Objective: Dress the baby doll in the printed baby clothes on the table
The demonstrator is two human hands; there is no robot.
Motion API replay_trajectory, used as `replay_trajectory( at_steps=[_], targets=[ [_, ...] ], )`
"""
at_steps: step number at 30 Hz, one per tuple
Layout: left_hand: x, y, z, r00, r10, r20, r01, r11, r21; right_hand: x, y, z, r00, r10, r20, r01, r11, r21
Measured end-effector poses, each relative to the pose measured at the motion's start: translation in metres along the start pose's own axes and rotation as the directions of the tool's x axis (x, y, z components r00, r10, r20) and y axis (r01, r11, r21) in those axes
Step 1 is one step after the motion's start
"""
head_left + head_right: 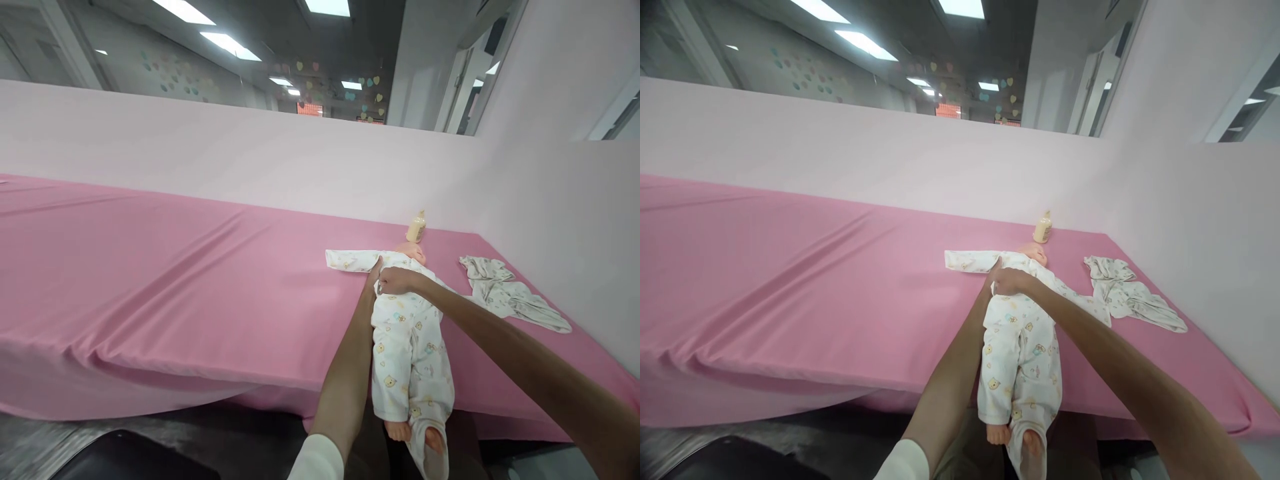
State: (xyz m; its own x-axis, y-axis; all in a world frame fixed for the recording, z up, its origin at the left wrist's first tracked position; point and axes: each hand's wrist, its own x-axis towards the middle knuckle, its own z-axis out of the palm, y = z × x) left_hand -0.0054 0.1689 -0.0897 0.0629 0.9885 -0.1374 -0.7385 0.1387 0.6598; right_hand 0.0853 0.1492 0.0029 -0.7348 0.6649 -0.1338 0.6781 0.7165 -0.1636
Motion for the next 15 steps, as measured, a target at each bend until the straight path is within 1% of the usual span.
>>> replay_trajectory(
  at_steps=[2, 4, 6, 9, 12, 15],
  targets=[
    [-0.001, 0.000, 0.000, 0.999, -0.007, 0.042, 0.008, 1.000, -0.015, -0.005, 0.001, -0.002, 0.999, -0.011, 0.030, 0.013, 0.998, -0.055],
    [-0.002, -0.001, 0.000, 0.994, -0.025, 0.104, 0.028, 0.999, -0.030, -0.007, 0.005, -0.003, 1.000, -0.021, 0.001, 0.021, 0.994, -0.108],
    [-0.003, -0.003, 0.000, 0.989, -0.036, 0.143, 0.042, 0.999, -0.033, -0.004, 0.013, -0.005, 0.999, -0.036, -0.034, 0.030, 0.987, -0.155],
    [-0.001, -0.007, -0.002, 0.984, 0.010, 0.180, -0.001, 0.999, -0.049, 0.006, 0.030, -0.010, 0.996, -0.051, -0.075, 0.034, 0.977, -0.209],
    [0.006, -0.010, -0.005, 0.979, 0.028, 0.202, -0.011, 0.996, -0.085, 0.018, 0.047, -0.015, 0.992, -0.038, -0.119, 0.008, 0.970, -0.243],
    [0.012, -0.012, -0.009, 0.970, 0.063, 0.234, -0.042, 0.995, -0.096, 0.021, 0.053, -0.014, 0.985, -0.020, -0.173, -0.027, 0.964, -0.264]
  ],
)
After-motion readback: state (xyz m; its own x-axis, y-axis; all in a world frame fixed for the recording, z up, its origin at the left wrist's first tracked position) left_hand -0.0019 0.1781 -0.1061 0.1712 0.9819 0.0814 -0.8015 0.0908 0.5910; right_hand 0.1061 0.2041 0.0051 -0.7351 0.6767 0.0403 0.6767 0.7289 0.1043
